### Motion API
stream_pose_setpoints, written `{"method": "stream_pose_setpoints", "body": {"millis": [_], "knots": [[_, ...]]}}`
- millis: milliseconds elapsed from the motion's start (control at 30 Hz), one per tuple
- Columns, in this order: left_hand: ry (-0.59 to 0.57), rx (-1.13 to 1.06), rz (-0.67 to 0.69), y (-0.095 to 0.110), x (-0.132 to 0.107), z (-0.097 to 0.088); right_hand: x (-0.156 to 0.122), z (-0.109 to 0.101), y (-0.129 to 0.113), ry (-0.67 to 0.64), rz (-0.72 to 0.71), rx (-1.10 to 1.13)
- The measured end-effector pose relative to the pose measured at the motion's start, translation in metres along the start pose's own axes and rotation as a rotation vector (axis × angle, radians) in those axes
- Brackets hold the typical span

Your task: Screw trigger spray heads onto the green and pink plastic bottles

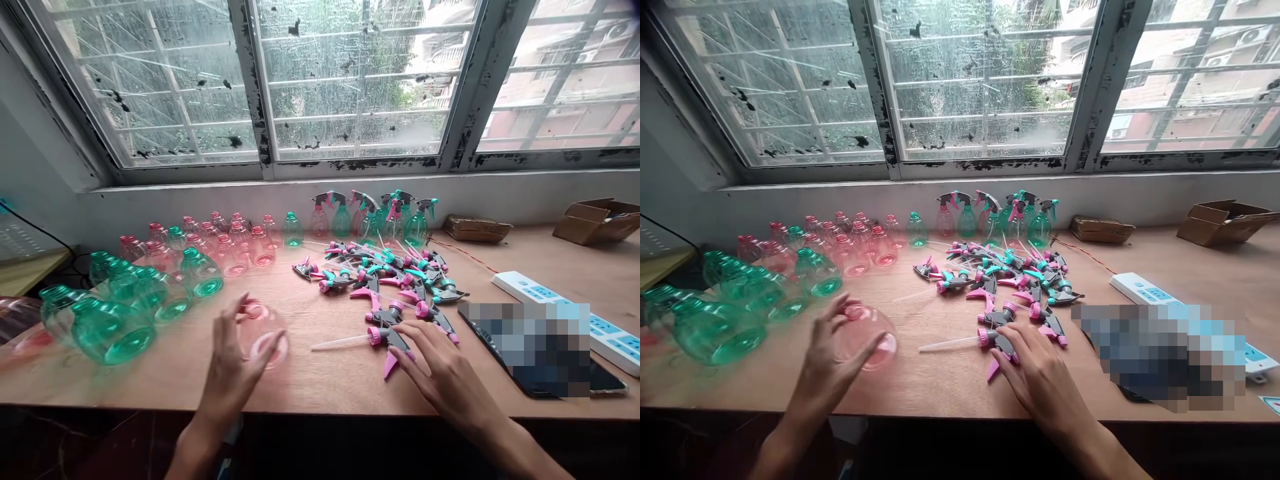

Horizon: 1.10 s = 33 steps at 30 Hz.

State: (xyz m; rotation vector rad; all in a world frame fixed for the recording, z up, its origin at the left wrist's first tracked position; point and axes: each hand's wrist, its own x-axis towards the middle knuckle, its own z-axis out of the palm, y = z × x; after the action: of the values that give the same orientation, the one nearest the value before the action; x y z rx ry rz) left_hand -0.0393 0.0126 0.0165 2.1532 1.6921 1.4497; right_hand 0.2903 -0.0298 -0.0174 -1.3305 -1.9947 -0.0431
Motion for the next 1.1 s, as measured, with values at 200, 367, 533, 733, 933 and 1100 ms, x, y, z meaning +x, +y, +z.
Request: {"method": "stream_pose_setpoints", "body": {"millis": [200, 367, 533, 733, 933, 1100], "knots": [[-0.276, -0.368, -0.153, 0.023, -0.022, 0.051, -0.02, 0.02, 0.025, -0.169, 0.013, 0.011], [-0.437, -0.432, -0.152, 0.02, -0.027, 0.064, -0.018, 0.016, 0.022, -0.239, 0.047, 0.046], [-0.357, -0.391, -0.179, 0.014, -0.031, 0.063, -0.013, 0.012, 0.017, -0.245, 0.075, 0.115], [-0.232, -0.256, -0.084, 0.02, -0.028, 0.053, -0.014, 0.007, 0.019, -0.211, 0.126, 0.214], [-0.132, -0.099, -0.049, 0.027, -0.03, 0.046, -0.021, 0.004, 0.025, -0.085, 0.044, 0.265], [-0.07, -0.092, -0.071, 0.026, -0.03, 0.047, -0.024, 0.004, 0.027, -0.087, -0.041, 0.274]]}}
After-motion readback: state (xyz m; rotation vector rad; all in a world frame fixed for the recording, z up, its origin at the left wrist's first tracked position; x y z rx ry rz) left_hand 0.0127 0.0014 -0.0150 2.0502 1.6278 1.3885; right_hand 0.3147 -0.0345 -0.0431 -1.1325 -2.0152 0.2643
